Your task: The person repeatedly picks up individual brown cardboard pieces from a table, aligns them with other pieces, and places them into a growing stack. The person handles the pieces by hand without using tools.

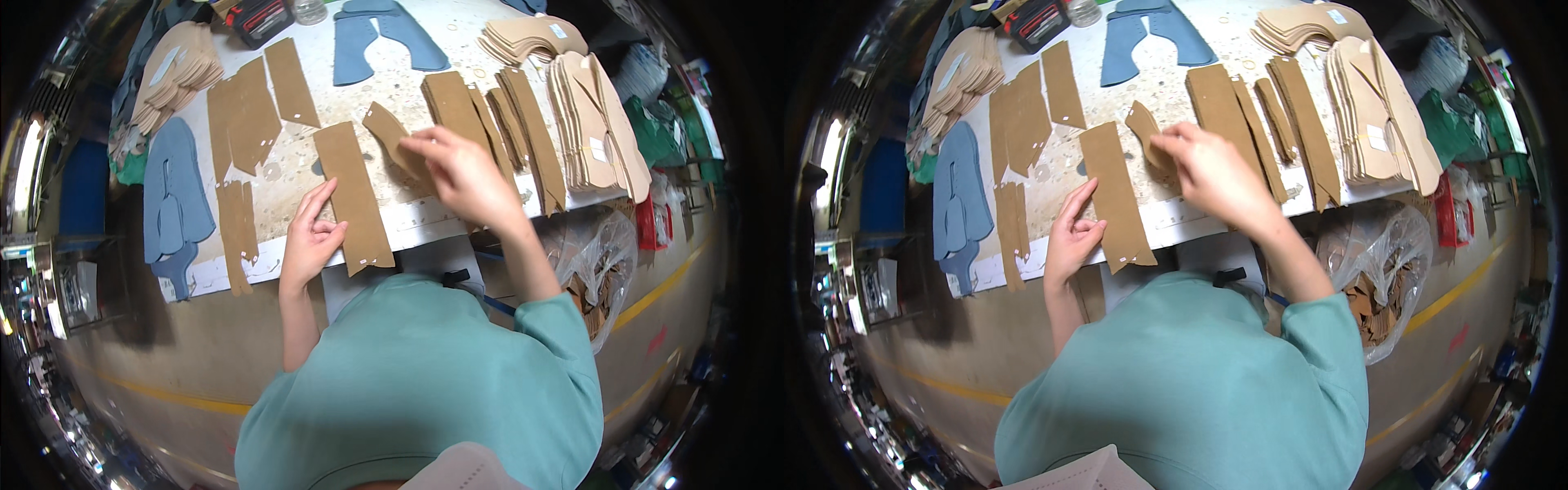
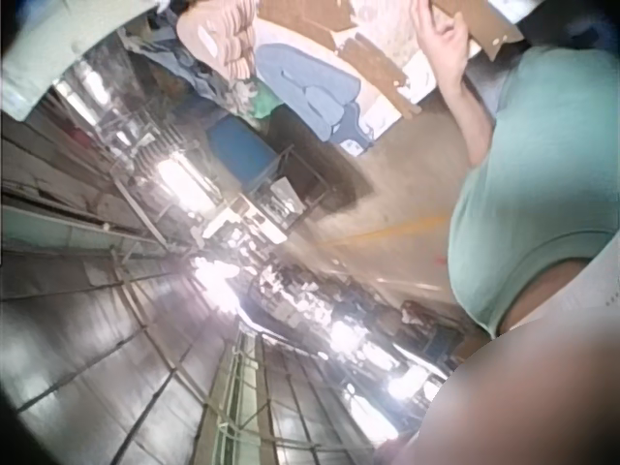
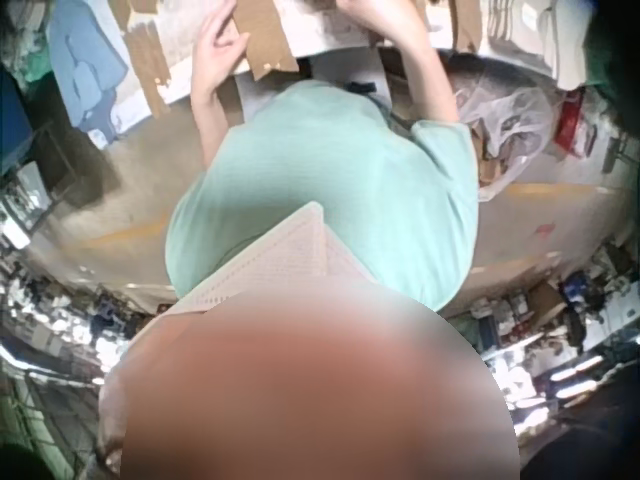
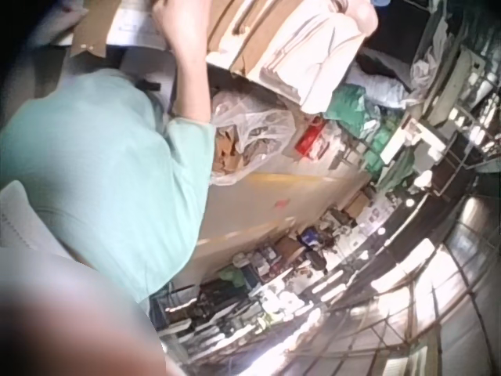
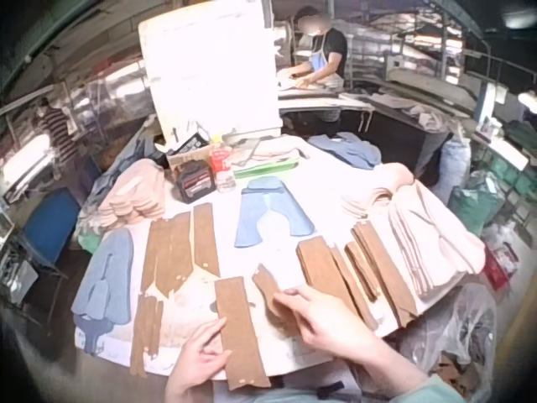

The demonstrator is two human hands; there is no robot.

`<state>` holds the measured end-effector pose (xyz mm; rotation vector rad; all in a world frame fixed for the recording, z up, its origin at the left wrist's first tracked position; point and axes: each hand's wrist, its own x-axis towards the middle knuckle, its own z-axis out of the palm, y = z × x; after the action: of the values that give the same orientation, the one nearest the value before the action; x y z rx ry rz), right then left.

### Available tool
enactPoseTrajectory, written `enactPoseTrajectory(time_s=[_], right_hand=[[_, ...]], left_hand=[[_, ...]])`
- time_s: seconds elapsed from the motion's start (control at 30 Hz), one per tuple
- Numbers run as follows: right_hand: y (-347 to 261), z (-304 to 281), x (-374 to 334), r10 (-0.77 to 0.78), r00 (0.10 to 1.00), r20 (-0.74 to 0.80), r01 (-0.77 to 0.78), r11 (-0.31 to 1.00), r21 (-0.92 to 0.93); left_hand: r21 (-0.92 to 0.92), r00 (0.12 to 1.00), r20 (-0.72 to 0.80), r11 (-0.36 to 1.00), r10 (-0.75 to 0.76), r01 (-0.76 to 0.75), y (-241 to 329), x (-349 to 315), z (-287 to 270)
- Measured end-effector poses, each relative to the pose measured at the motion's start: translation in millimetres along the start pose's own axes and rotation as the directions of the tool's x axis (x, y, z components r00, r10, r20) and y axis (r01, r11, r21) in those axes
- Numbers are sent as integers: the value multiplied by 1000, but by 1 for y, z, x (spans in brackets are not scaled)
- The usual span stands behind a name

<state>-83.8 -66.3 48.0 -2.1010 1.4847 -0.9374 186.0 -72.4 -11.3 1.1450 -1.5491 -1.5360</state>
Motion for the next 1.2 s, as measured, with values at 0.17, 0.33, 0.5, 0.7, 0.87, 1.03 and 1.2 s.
enactPoseTrajectory(time_s=[0.17, 0.33, 0.5, 0.7, 0.87, 1.03, 1.2], right_hand=[[32, -72, 9, -111, 987, -120, 83, 971, -222], [69, -117, -24, 307, 886, -347, -211, 934, 287], [58, -134, -47, 505, 781, -367, -155, 727, 669], [45, -122, -21, 341, 815, -469, 22, 790, 613], [81, -132, -30, 419, 811, -409, -135, 814, 565], [125, -92, -49, 549, 786, -285, -564, 825, 34], [128, -90, -66, 494, 817, -298, -476, 869, 136]], left_hand=[[43, 999, 2, 999, 32, -32, -2, 1, 0], [51, 999, 3, 997, 49, -49, -4, 2, 0], [69, 996, -26, 994, 88, -86, -3, 5, 3], [146, 991, -106, 987, 86, -70, 1, 10, 14], [148, 991, -103, 986, 89, -73, 3, 6, 15], [199, 990, -105, 977, 99, -77, 1, 7, 13], [205, 990, -98, 975, 103, -81, 1, 7, 14]])
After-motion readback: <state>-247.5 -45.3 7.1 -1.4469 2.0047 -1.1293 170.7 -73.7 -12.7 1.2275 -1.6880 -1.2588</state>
